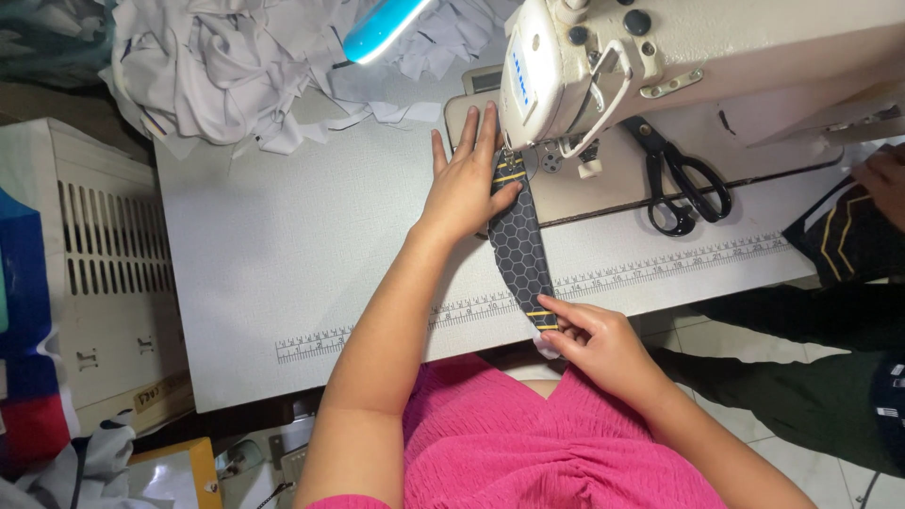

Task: Trimming fabric pieces with scissors and aligning them for sewing

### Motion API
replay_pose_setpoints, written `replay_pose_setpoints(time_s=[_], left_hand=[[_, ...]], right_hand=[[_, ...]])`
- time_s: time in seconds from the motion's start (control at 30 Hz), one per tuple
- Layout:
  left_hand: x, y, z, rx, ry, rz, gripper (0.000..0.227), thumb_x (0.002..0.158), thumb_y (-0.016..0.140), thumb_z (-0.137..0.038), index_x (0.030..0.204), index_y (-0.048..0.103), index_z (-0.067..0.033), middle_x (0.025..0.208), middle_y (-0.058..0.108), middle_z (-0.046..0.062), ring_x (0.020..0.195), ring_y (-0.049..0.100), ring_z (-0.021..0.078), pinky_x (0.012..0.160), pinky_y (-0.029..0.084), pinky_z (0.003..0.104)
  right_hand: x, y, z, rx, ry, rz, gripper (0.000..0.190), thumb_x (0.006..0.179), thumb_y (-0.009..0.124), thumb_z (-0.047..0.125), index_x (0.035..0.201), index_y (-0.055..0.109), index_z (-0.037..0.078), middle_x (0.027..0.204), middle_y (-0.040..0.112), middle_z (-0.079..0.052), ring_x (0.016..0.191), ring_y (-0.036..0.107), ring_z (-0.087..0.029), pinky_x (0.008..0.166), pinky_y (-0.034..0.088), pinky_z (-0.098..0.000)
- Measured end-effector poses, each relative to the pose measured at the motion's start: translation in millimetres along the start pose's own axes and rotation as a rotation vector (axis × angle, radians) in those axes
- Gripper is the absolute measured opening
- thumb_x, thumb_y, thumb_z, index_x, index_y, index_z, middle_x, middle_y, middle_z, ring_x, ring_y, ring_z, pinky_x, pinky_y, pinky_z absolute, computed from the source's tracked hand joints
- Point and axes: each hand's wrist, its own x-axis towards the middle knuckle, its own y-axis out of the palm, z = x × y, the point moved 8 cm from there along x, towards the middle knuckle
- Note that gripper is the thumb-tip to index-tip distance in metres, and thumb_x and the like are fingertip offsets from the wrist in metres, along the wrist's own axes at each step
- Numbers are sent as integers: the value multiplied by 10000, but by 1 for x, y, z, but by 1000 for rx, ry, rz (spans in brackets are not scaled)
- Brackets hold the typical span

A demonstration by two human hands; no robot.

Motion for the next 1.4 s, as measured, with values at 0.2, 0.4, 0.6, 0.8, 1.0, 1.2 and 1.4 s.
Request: replay_pose_setpoints(time_s=[0.2,0.4,0.6,0.8,1.0,1.2,1.4], left_hand=[[-10,-14,4,-200,-47,-104,865,891,679,-190,1500,90,-19,1520,268,224,1435,124,382,1129,7,619],[-82,-3,-47,-26,118,24,478,888,580,-164,1340,490,-40,1442,403,198,1393,232,400,1084,135,662],[-155,32,-78,112,343,36,874,681,782,-211,1439,358,-121,1491,346,167,1377,314,390,1045,257,654],[-163,24,-70,224,307,-119,873,700,786,-175,1454,346,-146,1465,378,164,1319,405,364,1038,316,600],[-168,42,-78,229,353,-111,769,667,807,-199,1353,462,-180,1415,439,137,1302,438,341,1050,330,572],[-163,56,-94,311,421,-162,459,910,581,-170,1354,466,-161,1424,454,110,1338,429,272,1090,311,507],[-163,69,-93,290,499,-182,389,965,430,-147,1344,484,-77,1386,503,127,1311,464,262,1096,310,489]], right_hand=[[2,1,-5,5,-14,-1,489,722,753,96,1200,668,159,723,711,-87,597,641,-131,507,546,-236],[-1,-4,12,-15,1,12,432,745,730,102,1172,685,153,742,714,-113,622,661,-156,515,551,-255],[-5,2,-7,119,121,12,495,748,725,78,1224,592,100,834,741,-138,606,671,-179,534,560,-276],[-8,5,-19,375,136,11,558,792,653,2,1297,462,141,783,687,-93,566,650,-144,478,541,-215],[-12,-6,-14,198,133,-34,677,774,675,10,1386,429,162,779,684,-119,532,644,-177,464,533,-266],[-19,-7,-11,109,155,-26,762,755,665,-3,1441,391,184,781,668,-125,568,663,-199,550,571,-314],[-24,-16,1,88,184,-20,855,717,730,45,1463,343,204,814,726,-148,559,687,-219,526,564,-320]])
